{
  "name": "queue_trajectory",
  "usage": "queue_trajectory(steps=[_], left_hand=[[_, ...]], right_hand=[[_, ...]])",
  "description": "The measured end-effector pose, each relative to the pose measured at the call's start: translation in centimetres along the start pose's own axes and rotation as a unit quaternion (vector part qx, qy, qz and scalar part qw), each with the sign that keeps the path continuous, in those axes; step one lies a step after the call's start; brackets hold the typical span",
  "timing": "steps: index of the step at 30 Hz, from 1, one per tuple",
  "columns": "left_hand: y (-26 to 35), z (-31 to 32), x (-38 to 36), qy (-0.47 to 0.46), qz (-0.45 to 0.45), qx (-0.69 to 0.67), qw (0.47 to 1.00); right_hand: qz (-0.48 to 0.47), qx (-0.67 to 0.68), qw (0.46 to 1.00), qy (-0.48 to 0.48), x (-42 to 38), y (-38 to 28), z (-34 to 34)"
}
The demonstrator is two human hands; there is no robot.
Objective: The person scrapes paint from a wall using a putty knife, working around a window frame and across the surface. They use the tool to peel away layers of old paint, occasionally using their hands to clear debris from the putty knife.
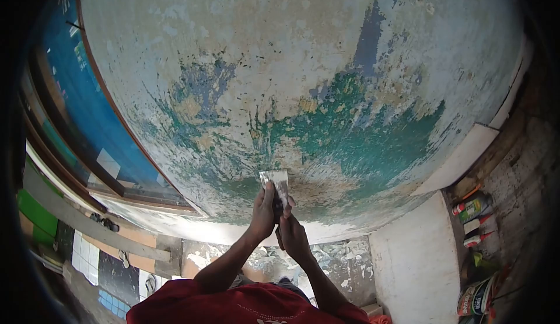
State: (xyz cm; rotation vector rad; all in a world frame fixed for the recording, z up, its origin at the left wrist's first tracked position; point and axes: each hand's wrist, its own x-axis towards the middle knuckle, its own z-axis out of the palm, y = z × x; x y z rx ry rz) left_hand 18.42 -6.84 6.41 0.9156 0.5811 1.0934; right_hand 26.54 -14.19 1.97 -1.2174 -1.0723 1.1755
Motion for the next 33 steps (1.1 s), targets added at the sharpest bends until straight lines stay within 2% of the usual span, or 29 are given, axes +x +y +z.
queue_trajectory(steps=[4,7,11,15,17,18,19,20,22,23,24,27,28,31,32,33], left_hand=[[1.8,1.4,1.0,0.021,0.042,0.038,0.998],[0.8,1.4,0.8,0.034,0.03,0.035,0.998],[0.7,1.2,0.8,0.024,0.033,0.046,0.998],[2.1,2.3,1.3,0.028,0.04,0.043,0.998],[0.9,1.5,0.9,0.03,0.015,0.057,0.998],[0.4,0.8,0.9,-0.008,0.01,0.082,0.997],[0.1,0.6,1.2,0.005,0.017,0.074,0.997],[0.0,0.6,1.4,0.017,0.022,0.067,0.997],[2.1,2.1,1.0,0.059,0.028,0.045,0.997],[2.8,2.2,1.2,0.046,0.036,0.057,0.997],[3.4,2.0,1.4,0.032,0.045,0.069,0.996],[3.7,1.8,1.1,0.022,0.04,0.059,0.997],[2.9,1.2,0.8,0.019,0.028,0.052,0.998],[3.4,1.1,0.6,0.001,0.031,0.039,0.999],[4.2,1.5,0.8,0.0,0.035,0.035,0.999],[4.8,1.6,1.1,0.0,0.038,0.031,0.999]], right_hand=[[-0.083,-0.04,0.996,-0.021,1.8,-1.6,-0.6],[-0.075,-0.01,0.997,-0.012,1.3,-1.2,-0.2],[-0.034,0.056,0.997,-0.05,1.3,-1.4,-0.6],[-0.131,-0.034,0.991,-0.023,2.1,-2.2,-0.6],[-0.049,0.044,0.998,-0.024,1.3,-0.4,-0.6],[-0.049,0.018,0.999,-0.005,1.0,0.5,-0.4],[-0.049,-0.008,0.999,0.013,1.1,1.1,-0.2],[-0.105,-0.042,0.993,0.036,1.3,1.2,0.0],[-0.089,-0.023,0.996,0.005,1.9,-0.5,0.0],[-0.079,-0.013,0.997,-0.009,2.2,-1.2,0.0],[-0.114,-0.046,0.992,-0.005,2.7,-1.5,0.2],[-0.099,-0.044,0.994,0.007,2.0,-1.4,0.8],[-0.101,-0.086,0.991,0.036,1.4,-1.6,1.3],[-0.267,-0.225,0.931,0.106,1.8,-1.4,2.4],[-0.075,-0.096,0.991,0.051,1.4,-2.4,2.1],[-0.111,-0.112,0.986,0.053,1.9,-2.5,2.2]])
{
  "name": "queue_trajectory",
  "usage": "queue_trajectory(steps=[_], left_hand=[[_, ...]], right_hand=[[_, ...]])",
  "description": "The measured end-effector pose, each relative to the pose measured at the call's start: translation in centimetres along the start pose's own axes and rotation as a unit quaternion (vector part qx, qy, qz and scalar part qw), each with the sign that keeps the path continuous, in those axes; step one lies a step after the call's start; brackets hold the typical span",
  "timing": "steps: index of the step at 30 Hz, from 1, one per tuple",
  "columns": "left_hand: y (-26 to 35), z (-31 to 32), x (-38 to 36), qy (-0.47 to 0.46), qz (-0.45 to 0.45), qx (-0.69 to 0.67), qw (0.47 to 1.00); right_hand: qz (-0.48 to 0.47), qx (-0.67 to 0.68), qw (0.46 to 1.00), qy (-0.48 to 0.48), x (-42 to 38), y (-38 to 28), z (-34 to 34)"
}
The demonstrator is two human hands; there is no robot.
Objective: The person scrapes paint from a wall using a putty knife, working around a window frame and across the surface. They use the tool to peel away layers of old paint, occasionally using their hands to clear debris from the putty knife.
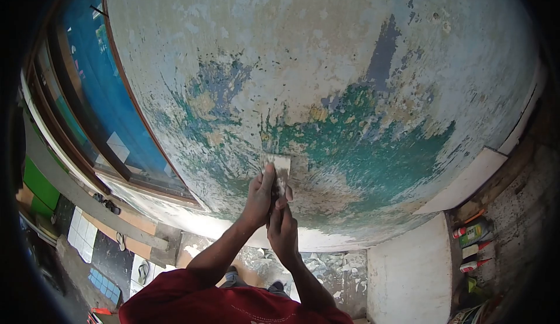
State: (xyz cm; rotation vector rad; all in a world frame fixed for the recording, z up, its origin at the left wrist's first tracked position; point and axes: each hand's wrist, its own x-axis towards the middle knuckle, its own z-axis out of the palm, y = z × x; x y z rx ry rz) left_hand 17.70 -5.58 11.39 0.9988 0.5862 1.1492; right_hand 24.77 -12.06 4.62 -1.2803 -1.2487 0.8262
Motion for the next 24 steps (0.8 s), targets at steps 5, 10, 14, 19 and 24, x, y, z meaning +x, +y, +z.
queue_trajectory(steps=[5,10,14,19,24], left_hand=[[-1.3,-1.2,-0.1,-0.029,-0.018,-0.014,0.999],[-0.5,-1.0,0.1,-0.013,-0.017,0.014,1.0],[0.7,-0.4,-0.1,-0.012,-0.003,0.042,0.999],[-0.5,-1.1,0.5,-0.019,-0.015,0.044,0.999],[-0.5,-1.4,0.5,-0.015,-0.014,0.07,0.997]], right_hand=[[-0.001,-0.025,1.0,0.009,-0.5,0.5,0.4],[-0.072,-0.042,0.995,0.053,0.1,0.8,1.2],[-0.109,-0.035,0.992,0.044,0.3,2.3,1.5],[-0.069,-0.018,0.996,0.048,0.1,2.8,1.8],[-0.028,0.024,0.999,0.024,0.4,0.6,1.5]])
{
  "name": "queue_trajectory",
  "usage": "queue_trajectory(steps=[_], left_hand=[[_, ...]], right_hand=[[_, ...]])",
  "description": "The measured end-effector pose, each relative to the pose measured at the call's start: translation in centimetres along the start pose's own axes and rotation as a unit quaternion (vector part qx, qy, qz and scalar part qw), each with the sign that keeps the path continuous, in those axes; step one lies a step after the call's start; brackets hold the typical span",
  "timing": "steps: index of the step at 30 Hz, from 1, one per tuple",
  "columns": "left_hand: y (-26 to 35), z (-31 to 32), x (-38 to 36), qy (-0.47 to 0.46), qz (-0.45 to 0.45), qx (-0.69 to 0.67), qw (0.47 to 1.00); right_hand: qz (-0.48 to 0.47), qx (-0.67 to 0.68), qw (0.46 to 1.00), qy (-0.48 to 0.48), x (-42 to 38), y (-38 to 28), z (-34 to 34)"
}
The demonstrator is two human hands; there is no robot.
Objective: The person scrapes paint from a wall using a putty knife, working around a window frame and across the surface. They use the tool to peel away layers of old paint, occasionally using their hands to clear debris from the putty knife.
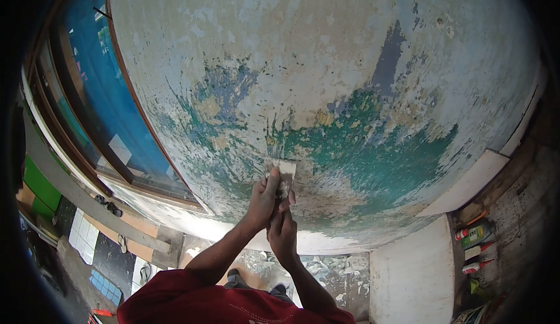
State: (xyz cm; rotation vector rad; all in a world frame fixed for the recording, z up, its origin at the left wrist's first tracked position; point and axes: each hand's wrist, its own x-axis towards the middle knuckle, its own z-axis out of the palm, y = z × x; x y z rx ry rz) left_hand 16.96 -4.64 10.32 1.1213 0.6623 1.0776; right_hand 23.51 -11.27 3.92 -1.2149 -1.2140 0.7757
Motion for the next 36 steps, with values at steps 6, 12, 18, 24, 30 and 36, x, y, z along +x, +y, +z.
queue_trajectory(steps=[6,12,18,24,30,36], left_hand=[[0.6,0.3,0.3,-0.005,0.022,-0.022,0.999],[-0.1,0.6,0.1,-0.001,0.03,-0.024,0.999],[1.3,1.0,0.2,0.011,0.01,-0.029,0.999],[1.6,1.3,0.3,0.007,0.025,-0.028,0.999],[0.2,0.7,0.1,0.005,0.007,-0.018,1.0],[3.2,1.5,0.5,0.005,0.034,-0.019,0.999]], right_hand=[[0.017,0.051,0.999,-0.01,0.6,-0.6,0.1],[0.025,0.022,0.999,0.017,0.0,-1.2,0.3],[0.017,0.024,0.999,0.014,0.2,0.1,0.2],[0.028,0.025,0.999,0.007,0.7,-1.8,-0.2],[0.042,0.014,0.999,0.012,0.0,-1.3,-0.2],[0.005,-0.016,1.0,-0.014,1.6,-2.0,-0.6]])
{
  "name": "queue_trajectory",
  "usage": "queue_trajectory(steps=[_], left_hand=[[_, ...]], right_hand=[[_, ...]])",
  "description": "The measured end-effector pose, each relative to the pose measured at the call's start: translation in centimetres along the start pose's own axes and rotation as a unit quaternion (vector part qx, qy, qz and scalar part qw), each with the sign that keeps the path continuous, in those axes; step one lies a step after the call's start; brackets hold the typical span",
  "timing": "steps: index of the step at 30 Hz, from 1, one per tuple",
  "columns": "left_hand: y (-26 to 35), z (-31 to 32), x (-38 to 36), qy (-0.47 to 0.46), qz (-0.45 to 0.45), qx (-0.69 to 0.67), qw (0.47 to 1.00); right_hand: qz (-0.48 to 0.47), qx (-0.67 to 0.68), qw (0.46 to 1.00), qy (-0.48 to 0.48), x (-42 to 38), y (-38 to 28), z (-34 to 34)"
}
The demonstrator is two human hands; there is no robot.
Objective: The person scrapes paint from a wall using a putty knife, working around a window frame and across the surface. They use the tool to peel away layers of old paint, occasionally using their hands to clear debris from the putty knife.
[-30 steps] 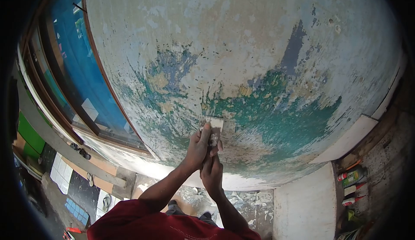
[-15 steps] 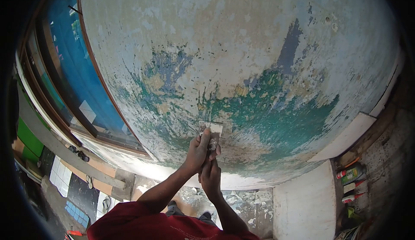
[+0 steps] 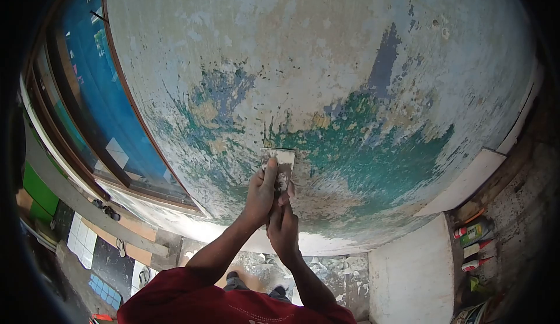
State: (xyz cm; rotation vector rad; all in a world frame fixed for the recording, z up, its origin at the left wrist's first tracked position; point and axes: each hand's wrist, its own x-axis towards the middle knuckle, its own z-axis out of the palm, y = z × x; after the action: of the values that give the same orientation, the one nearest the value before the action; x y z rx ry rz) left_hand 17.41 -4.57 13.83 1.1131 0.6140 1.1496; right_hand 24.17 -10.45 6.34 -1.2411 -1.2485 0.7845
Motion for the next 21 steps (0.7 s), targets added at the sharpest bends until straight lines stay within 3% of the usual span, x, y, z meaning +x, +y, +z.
queue_trajectory(steps=[5,8,16,21], left_hand=[[-2.1,-0.5,-0.7,0.005,-0.012,0.017,1.0],[0.1,0.1,0.0,0.013,-0.006,0.026,1.0],[-1.4,-0.5,-0.8,0.015,-0.017,0.022,1.0],[2.1,-0.1,0.4,-0.012,-0.008,0.011,1.0]], right_hand=[[0.048,0.004,0.998,0.031,-1.4,-0.2,0.5],[-0.051,-0.003,0.998,0.033,-0.1,0.9,0.6],[0.041,0.055,0.997,0.035,-1.5,-0.3,1.3],[-0.044,0.026,0.998,0.029,0.8,-1.5,1.3]])
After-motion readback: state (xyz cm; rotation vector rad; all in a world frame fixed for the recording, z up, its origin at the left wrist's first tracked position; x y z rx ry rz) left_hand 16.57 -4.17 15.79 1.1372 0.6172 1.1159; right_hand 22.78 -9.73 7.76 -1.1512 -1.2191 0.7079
